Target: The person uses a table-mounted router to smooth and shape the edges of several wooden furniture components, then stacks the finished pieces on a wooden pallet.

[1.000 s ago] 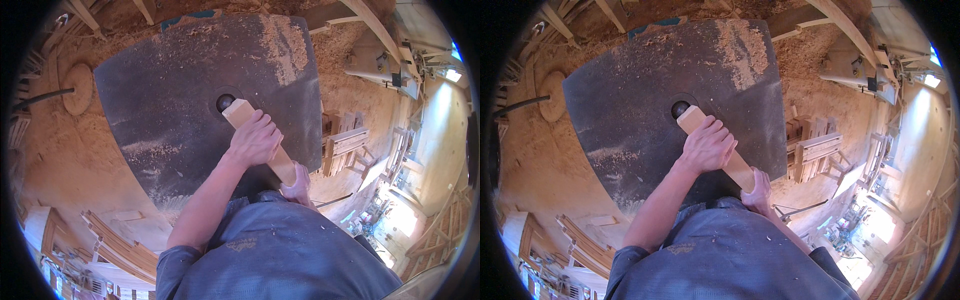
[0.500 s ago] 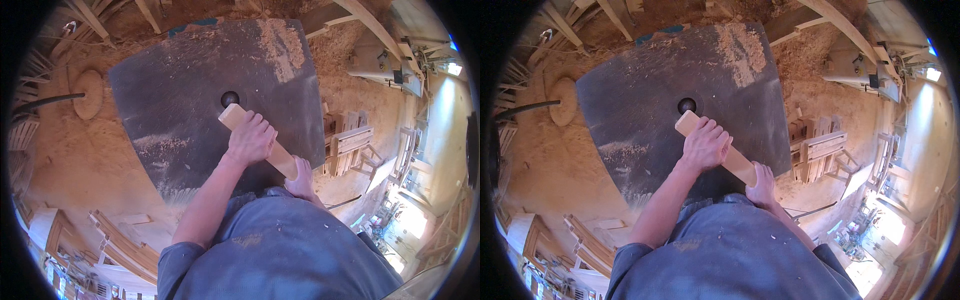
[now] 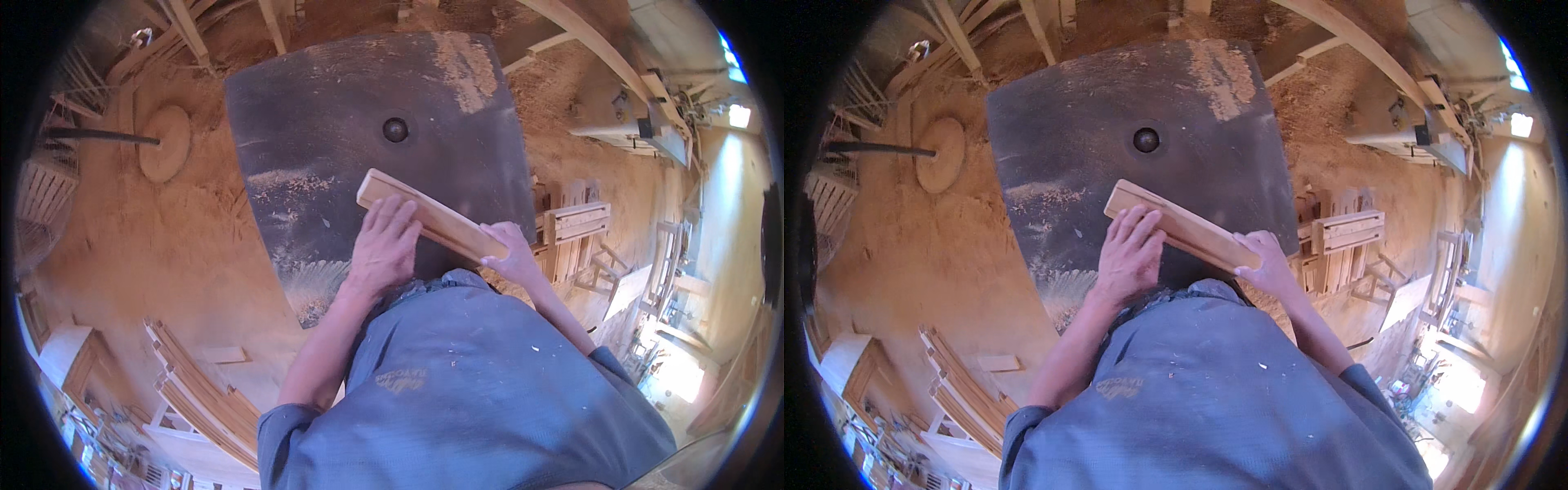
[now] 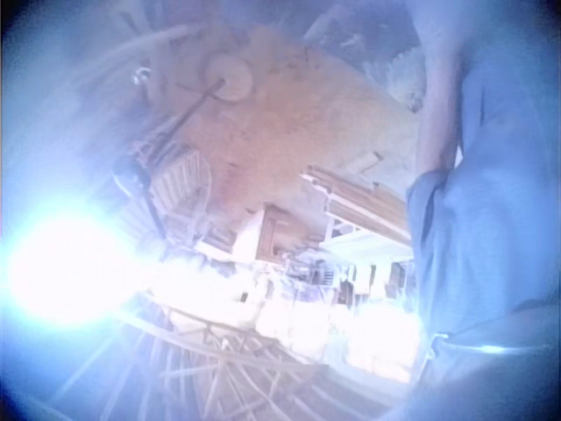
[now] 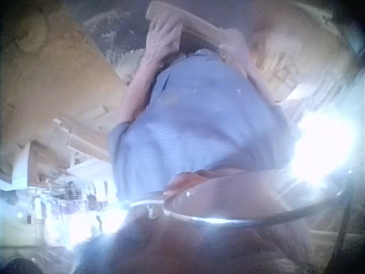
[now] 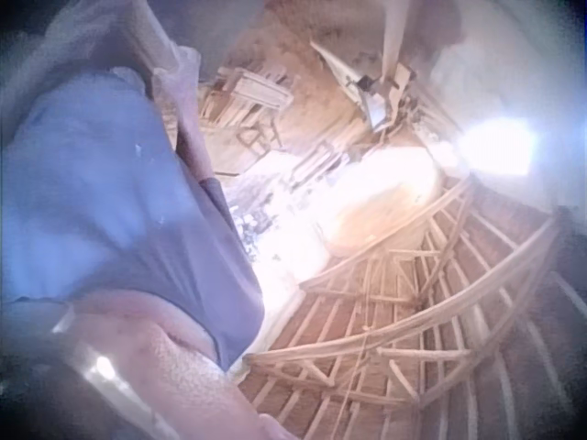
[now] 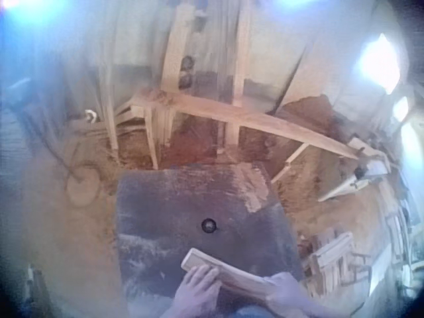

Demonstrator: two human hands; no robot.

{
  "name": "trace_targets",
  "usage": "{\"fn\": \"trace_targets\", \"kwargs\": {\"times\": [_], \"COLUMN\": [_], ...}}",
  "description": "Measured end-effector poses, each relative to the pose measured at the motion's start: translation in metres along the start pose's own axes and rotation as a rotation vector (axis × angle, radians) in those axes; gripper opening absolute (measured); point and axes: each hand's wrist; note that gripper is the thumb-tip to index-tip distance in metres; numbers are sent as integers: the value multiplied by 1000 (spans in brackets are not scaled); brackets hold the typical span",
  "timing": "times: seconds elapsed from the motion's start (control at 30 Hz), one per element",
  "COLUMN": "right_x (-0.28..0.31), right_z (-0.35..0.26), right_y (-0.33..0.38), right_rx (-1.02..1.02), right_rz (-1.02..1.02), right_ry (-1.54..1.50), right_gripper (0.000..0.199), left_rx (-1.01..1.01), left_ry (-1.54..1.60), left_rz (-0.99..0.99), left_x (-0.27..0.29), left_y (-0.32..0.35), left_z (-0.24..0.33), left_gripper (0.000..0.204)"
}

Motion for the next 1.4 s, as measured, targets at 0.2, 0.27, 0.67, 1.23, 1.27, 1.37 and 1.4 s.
{"fn": "trace_targets", "kwargs": {"times": [0.2,0.27,0.67,1.23,1.27,1.37,1.4], "right_x": [6,-5,-29,-57,-60,-64,-64], "right_z": [-1,13,46,26,24,20,18], "right_y": [26,34,77,75,74,71,70], "right_rx": [-89,-105,-30,-76,-80,-85,-86], "right_rz": [30,72,207,459,461,484,473], "right_ry": [183,197,11,-90,-69,-41,-48], "right_gripper": [91,88,87,62,61,63,63], "left_rx": [219,322,769,672,679,686,687], "left_ry": [-12,-68,-243,-310,-320,-327,-327], "left_rz": [279,448,800,576,559,525,517], "left_x": [-13,-25,-88,-85,-84,-83,-82], "left_y": [13,3,-54,-83,-90,-100,-101], "left_z": [4,-8,-54,-62,-59,-56,-57], "left_gripper": [34,42,35,50,50,50,50]}}
Point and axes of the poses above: each hand's wrist, its own y-axis away from the middle knuckle, its own x-axis out of the back of the hand, z = x × y, and after that the axes turned 14 degrees about y, right-handed
